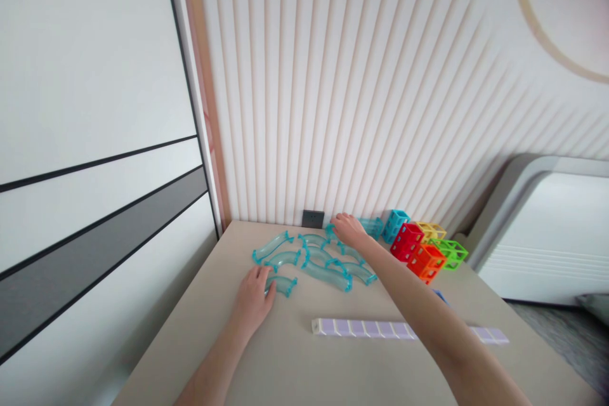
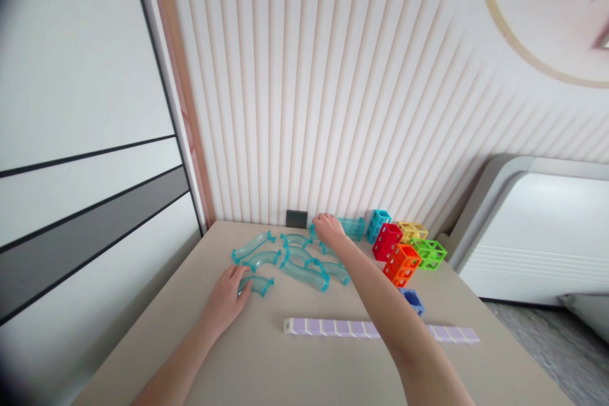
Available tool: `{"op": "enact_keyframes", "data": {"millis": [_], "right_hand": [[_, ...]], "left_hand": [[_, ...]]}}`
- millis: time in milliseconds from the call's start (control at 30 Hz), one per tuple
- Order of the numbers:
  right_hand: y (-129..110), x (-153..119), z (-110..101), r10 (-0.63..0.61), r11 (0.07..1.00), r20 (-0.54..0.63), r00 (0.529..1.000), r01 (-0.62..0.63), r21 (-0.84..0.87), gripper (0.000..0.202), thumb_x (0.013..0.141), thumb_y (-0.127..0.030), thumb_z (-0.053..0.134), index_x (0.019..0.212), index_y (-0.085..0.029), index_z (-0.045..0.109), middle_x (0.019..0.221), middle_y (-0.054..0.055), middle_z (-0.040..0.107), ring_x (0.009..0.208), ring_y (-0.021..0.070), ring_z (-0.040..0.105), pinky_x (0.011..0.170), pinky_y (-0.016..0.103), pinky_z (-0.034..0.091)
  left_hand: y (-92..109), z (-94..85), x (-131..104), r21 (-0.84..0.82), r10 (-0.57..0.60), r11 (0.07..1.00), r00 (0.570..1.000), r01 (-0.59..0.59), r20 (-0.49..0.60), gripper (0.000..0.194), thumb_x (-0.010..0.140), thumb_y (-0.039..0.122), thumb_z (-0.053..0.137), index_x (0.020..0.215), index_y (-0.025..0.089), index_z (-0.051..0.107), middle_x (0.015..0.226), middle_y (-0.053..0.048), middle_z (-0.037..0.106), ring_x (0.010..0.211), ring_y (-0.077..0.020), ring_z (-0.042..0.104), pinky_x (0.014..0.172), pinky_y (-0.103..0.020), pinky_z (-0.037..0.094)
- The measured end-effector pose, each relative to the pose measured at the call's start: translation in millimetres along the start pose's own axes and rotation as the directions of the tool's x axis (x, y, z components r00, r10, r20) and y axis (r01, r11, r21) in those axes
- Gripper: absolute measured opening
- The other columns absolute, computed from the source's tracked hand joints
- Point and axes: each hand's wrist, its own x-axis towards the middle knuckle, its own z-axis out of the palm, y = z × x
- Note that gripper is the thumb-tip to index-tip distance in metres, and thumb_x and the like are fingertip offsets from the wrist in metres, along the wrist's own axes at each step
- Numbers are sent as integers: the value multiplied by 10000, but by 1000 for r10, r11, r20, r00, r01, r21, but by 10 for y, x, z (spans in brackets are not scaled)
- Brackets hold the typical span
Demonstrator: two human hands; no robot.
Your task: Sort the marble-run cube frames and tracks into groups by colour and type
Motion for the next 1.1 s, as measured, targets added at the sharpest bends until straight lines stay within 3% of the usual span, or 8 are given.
{"op": "enact_keyframes", "data": {"millis": [100,233,533,800,933,1000,1100], "right_hand": [[108,-58,160,31,998,53,998,-28,-60,161,977,-185,584,1055,-142,718,1149,171,685,1184,291,604,1011,413,455],[13,-5,288,52,993,65,996,-45,-106,300,979,-341,640,1225,-169,634,1281,101,634,1127,250,633,964,474,531],[-67,195,89,91,991,55,994,-85,-106,323,983,-353,633,1257,-183,617,1296,96,624,1106,243,644,938,463,552],[-660,479,105,15,999,13,1000,-14,-34,292,985,-360,626,1217,-183,640,1293,94,629,1134,245,630,977,475,523],[-869,572,129,-8,1000,-33,999,9,10,272,985,-377,612,1150,-171,678,1221,135,672,1153,261,621,972,385,479],[-806,547,114,23,1000,-78,997,-21,19,290,1028,-372,507,1152,-174,678,1208,156,681,1171,267,612,969,354,448],[-477,392,77,122,993,-136,983,-121,16,392,1074,-319,322,1160,-155,668,1191,177,687,1178,281,607,987,368,409]], "left_hand": [[19,-18,2,10,10,1000,1000,-10,16,194,948,239,475,1077,204,616,1049,-100,645,1029,-281,628,935,-442,508],[14,-24,1,-10,19,1000,999,-18,27,185,954,246,471,1047,203,626,1047,-100,651,1027,-279,620,935,-448,505],[44,-56,5,-7,9,1000,999,-8,41,178,943,230,479,1019,215,639,1021,-94,645,1020,-279,612,942,-446,492],[58,-60,4,22,-2,1000,999,0,55,186,940,216,487,1038,203,644,1034,-105,643,1026,-289,604,942,-439,484],[68,-80,2,10,2,1000,999,-3,50,185,946,219,486,1039,218,646,1032,-91,650,1017,-279,609,941,-427,483],[69,-87,4,13,6,1000,998,-7,59,187,947,219,485,1042,219,646,1034,-91,650,1015,-277,610,941,-423,482],[72,-90,9,40,10,999,997,-13,76,190,947,216,481,1037,207,648,1033,-101,646,1013,-283,610,940,-428,480]]}}
